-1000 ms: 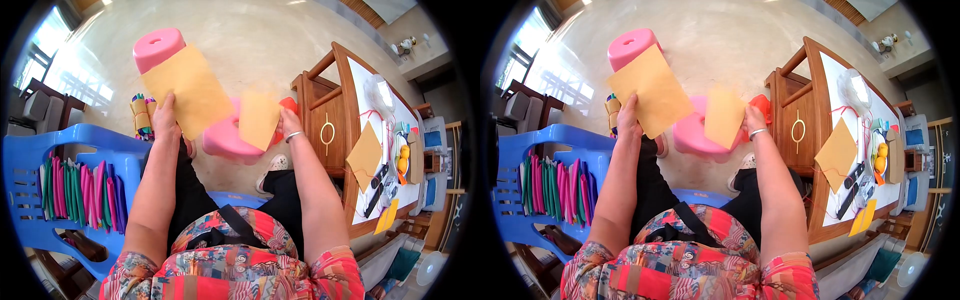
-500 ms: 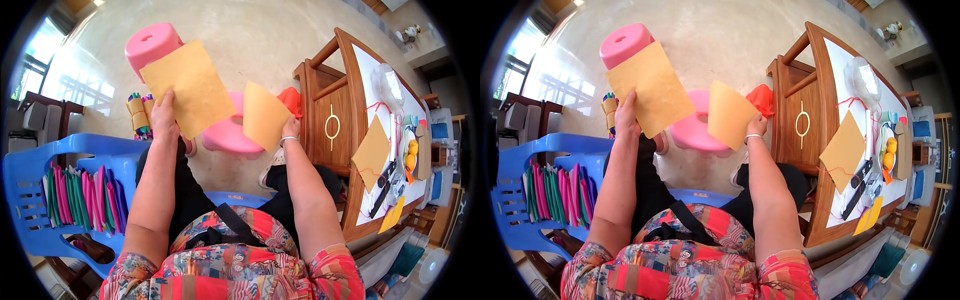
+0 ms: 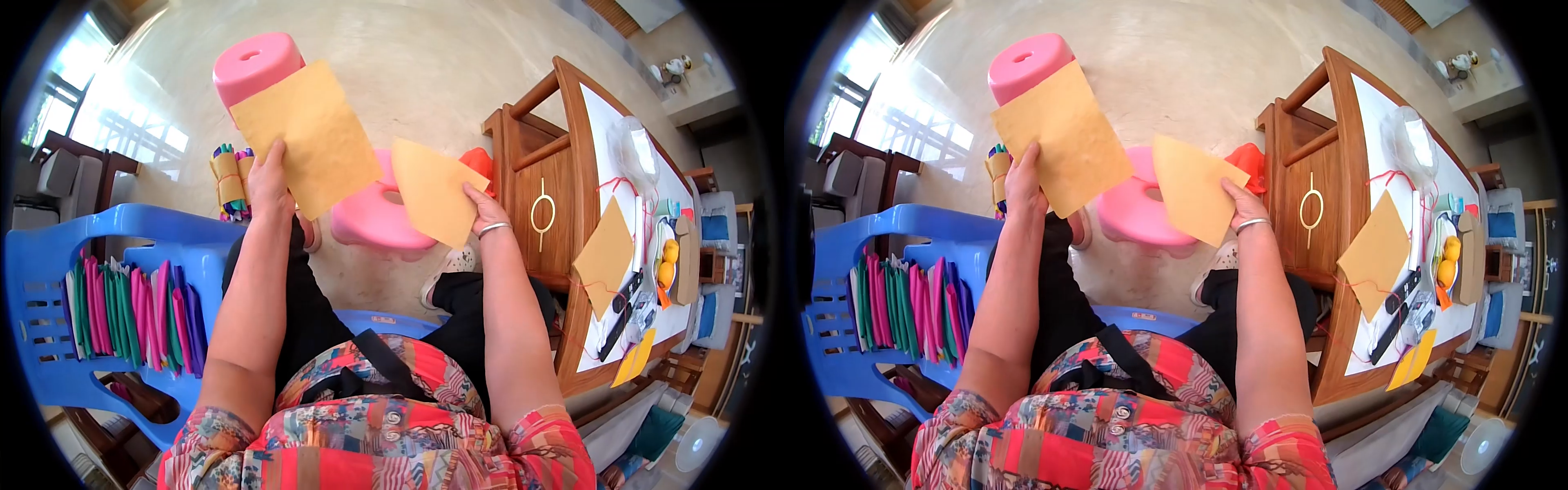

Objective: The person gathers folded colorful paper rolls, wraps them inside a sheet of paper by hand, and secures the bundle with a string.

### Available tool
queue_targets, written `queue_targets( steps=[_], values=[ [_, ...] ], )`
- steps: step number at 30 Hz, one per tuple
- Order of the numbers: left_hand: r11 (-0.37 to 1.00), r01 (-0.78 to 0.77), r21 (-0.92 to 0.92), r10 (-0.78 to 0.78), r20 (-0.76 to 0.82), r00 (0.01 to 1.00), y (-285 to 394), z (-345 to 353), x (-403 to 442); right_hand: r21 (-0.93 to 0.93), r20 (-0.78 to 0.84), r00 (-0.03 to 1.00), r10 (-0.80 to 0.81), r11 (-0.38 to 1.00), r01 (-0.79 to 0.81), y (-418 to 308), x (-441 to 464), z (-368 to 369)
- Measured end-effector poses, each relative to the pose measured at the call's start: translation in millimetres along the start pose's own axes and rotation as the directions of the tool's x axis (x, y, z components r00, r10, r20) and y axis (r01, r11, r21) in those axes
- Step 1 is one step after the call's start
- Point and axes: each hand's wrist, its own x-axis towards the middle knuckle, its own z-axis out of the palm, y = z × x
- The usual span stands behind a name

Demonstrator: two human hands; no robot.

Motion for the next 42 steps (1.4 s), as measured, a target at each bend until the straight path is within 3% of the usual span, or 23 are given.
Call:
queue_targets(
  steps=[6,12,15,18,19,22,28,31,34,37,38,40,42],
  values=[
    [0.998,-0.043,-0.051,0.04,-0.056,0.998,6.1,2.9,-1.7,0.021,0.214,0.966,-0.145,0.989,0.144,-18.7,-20.0,43.1],
    [0.997,-0.075,-0.035,0.071,-0.103,0.992,4.4,3.0,1.9,0.068,0.335,0.937,-0.103,0.994,0.085,-14.1,-37.2,83.9],
    [0.996,-0.084,-0.03,0.082,-0.06,0.995,1.1,-2.3,6.1,-0.084,0.204,0.972,-0.118,0.987,0.138,-0.9,-18.7,74.0],
    [0.997,-0.075,-0.015,0.075,-0.057,0.996,-0.8,2.8,1.8,-0.254,-0.045,0.978,-0.204,0.949,0.186,27.2,22.5,33.9],
    [0.997,-0.073,-0.006,0.072,-0.066,0.995,-0.6,4.7,0.0,-0.373,-0.139,0.956,-0.26,0.908,0.193,37.4,32.9,21.6],
    [0.998,-0.055,0.013,0.056,-0.044,0.998,-2.3,3.0,-0.3,-0.703,-0.196,0.917,-0.347,0.702,0.116,53.4,47.4,-4.0],
    [0.999,0.032,-0.006,-0.032,-0.027,0.999,-24.1,-13.5,12.1,-0.78,-0.22,0.851,-0.477,0.61,0.14,64.0,64.2,-15.6],
    [0.953,0.284,-0.104,-0.299,-0.19,0.935,-53.4,-16.2,6.3,-0.902,-0.21,0.801,-0.56,0.427,0.063,63.2,61.9,-14.7],
    [0.891,0.414,-0.186,-0.441,-0.137,0.887,-77.2,-0.9,-17.6,-0.842,-0.234,0.814,-0.532,0.53,0.104,63.2,56.2,-9.0],
    [0.91,0.399,-0.111,-0.413,-0.186,0.891,-117.0,21.0,-37.3,-0.786,-0.285,0.828,-0.483,0.613,0.088,63.0,61.2,-11.7],
    [0.933,0.356,-0.042,-0.358,-0.185,0.915,-113.1,40.5,-62.1,-0.805,-0.293,0.819,-0.494,0.589,0.068,64.6,67.0,-16.3],
    [0.946,0.321,-0.044,-0.324,-0.14,0.936,-169.3,22.9,-54.9,-0.843,-0.305,0.797,-0.521,0.538,0.029,66.1,80.9,-27.3],
    [0.948,0.308,0.076,-0.287,-0.206,0.935,-196.4,19.2,-65.3,-0.783,-0.288,0.797,-0.531,0.61,0.123,67.0,77.0,-24.4]
  ],
)
